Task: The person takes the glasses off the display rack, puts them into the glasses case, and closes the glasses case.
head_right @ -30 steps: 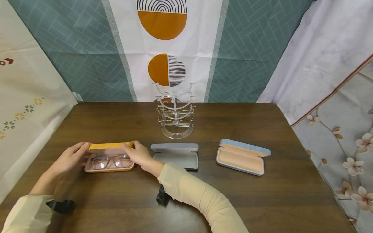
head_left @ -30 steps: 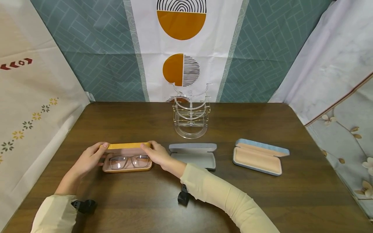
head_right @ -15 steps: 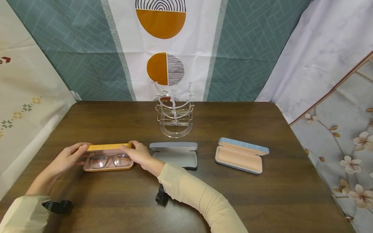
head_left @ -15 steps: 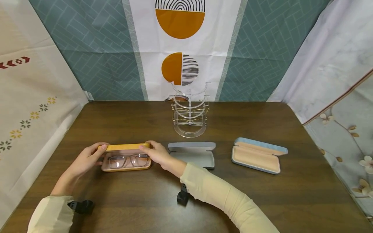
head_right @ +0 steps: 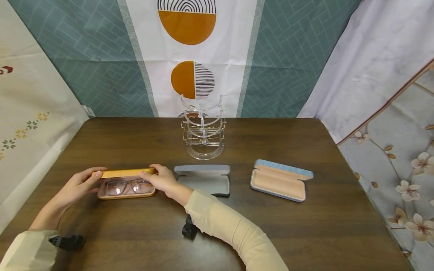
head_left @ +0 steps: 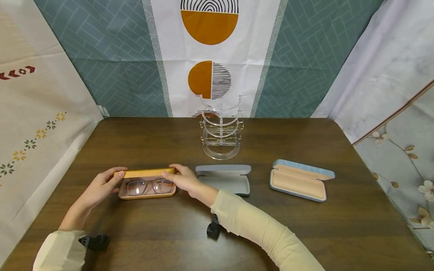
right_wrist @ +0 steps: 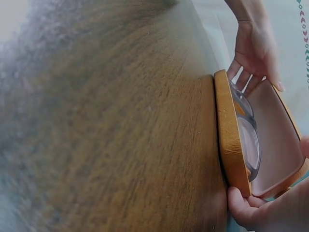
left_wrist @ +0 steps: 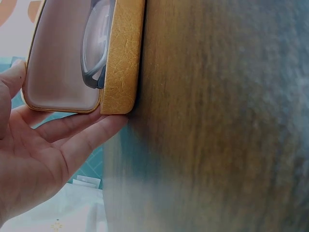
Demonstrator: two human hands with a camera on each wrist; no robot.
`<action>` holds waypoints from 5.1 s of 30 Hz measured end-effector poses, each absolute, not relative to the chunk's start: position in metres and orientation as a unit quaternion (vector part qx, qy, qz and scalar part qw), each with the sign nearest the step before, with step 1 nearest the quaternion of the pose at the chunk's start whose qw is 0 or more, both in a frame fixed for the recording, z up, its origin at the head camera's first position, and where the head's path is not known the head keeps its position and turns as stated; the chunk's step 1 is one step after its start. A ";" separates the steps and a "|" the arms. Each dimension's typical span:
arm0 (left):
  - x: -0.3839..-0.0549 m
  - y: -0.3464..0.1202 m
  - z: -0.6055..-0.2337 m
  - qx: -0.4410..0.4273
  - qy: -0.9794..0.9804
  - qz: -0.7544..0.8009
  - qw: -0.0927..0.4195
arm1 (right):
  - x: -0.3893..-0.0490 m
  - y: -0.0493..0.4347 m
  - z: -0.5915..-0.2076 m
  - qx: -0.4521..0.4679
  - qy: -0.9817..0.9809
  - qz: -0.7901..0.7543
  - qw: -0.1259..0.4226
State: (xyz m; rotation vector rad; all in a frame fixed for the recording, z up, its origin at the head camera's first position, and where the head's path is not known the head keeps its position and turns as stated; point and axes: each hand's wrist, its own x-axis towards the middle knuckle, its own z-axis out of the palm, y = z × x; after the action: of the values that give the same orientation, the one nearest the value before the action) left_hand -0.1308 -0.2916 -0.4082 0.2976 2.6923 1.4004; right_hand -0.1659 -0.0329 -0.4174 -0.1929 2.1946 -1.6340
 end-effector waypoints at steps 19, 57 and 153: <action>-0.125 -0.293 -0.409 0.099 0.883 0.455 0.062 | -0.166 -0.030 -0.420 -0.073 0.766 -0.601 0.217; -0.125 -0.302 -0.416 0.086 0.896 0.427 0.084 | -0.165 -0.027 -0.430 -0.078 0.772 -0.601 0.192; -0.101 -0.208 -0.372 0.189 0.818 0.540 -0.065 | -0.125 0.046 -0.370 -0.225 0.750 -0.605 0.139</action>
State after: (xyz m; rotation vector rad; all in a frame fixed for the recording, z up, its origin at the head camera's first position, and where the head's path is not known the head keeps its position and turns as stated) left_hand -0.1015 -0.2076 -0.3723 0.6181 2.6808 1.7697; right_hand -0.1255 0.0457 -0.3699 -0.6518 2.1692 -1.7499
